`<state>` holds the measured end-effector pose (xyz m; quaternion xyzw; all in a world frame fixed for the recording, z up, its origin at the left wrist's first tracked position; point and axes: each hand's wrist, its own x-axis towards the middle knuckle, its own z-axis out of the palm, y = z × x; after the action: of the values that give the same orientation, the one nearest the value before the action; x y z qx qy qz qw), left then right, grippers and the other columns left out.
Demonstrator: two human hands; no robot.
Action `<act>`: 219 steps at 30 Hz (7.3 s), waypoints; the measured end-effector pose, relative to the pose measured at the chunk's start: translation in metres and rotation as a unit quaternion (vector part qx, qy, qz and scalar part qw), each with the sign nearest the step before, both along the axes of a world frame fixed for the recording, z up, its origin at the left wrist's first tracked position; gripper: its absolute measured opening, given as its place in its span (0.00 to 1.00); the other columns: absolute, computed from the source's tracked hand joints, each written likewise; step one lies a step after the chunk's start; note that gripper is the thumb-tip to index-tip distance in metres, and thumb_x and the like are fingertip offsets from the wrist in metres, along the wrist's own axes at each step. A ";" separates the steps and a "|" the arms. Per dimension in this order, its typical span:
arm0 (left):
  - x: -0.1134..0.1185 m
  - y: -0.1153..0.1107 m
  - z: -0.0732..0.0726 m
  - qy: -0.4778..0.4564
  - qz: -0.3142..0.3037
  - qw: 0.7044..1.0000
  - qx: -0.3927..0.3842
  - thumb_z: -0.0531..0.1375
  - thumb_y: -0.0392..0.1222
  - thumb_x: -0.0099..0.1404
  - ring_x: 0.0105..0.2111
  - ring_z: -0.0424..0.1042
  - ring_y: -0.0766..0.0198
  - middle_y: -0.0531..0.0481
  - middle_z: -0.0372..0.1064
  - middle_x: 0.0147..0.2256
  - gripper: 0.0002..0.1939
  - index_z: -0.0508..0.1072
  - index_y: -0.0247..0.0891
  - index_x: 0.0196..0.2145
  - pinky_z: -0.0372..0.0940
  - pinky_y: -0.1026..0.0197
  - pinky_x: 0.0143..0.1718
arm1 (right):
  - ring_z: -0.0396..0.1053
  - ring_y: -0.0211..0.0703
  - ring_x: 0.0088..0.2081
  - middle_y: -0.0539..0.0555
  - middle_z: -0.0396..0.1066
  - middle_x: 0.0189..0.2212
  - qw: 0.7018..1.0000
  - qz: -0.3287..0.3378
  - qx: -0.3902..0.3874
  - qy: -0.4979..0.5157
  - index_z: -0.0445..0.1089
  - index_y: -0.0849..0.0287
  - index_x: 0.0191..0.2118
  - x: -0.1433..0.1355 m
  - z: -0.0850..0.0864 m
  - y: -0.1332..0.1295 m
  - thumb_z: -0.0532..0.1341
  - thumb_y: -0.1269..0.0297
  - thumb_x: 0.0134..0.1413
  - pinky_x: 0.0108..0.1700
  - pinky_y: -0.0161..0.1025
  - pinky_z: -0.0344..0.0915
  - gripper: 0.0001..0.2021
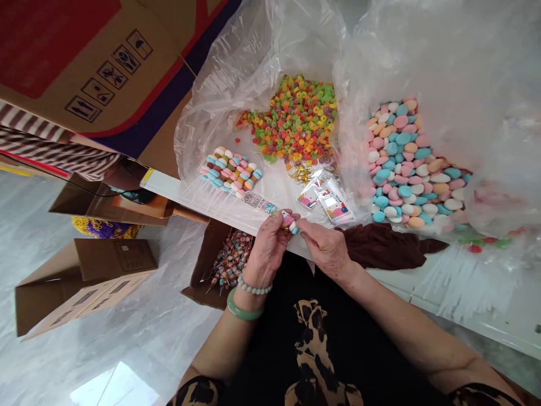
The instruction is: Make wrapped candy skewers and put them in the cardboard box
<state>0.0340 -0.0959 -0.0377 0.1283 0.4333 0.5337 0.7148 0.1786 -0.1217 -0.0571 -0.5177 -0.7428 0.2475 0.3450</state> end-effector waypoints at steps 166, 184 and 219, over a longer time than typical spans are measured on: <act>0.005 -0.028 -0.009 0.180 -0.093 0.977 0.061 0.60 0.59 0.61 0.28 0.68 0.67 0.49 0.71 0.32 0.20 0.72 0.38 0.35 0.64 0.62 0.31 | 0.67 0.47 0.34 0.58 0.70 0.28 0.994 -0.055 0.086 -0.038 0.72 0.57 0.38 -0.009 0.002 0.002 0.48 0.68 0.64 0.40 0.42 0.63 0.14; 0.011 -0.030 -0.005 0.255 -0.131 0.953 0.098 0.65 0.52 0.57 0.33 0.70 0.64 0.49 0.71 0.33 0.17 0.73 0.36 0.37 0.65 0.60 0.37 | 0.68 0.41 0.31 0.49 0.72 0.29 0.944 -0.102 -0.196 0.246 0.67 0.54 0.29 -0.019 0.006 0.002 0.54 0.63 0.53 0.37 0.36 0.63 0.07; 0.006 -0.013 0.000 0.079 0.032 0.996 0.021 0.72 0.47 0.48 0.30 0.70 0.67 0.49 0.74 0.30 0.16 0.76 0.33 0.29 0.64 0.64 0.35 | 0.67 0.41 0.28 0.51 0.70 0.26 0.994 -0.042 -0.053 0.087 0.66 0.55 0.32 -0.024 0.000 -0.009 0.52 0.66 0.61 0.33 0.36 0.59 0.09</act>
<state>0.0399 -0.1089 -0.0373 0.1713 0.4807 0.5534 0.6583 0.1548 -0.1311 -0.0569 -0.5429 -0.6733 0.3155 0.3903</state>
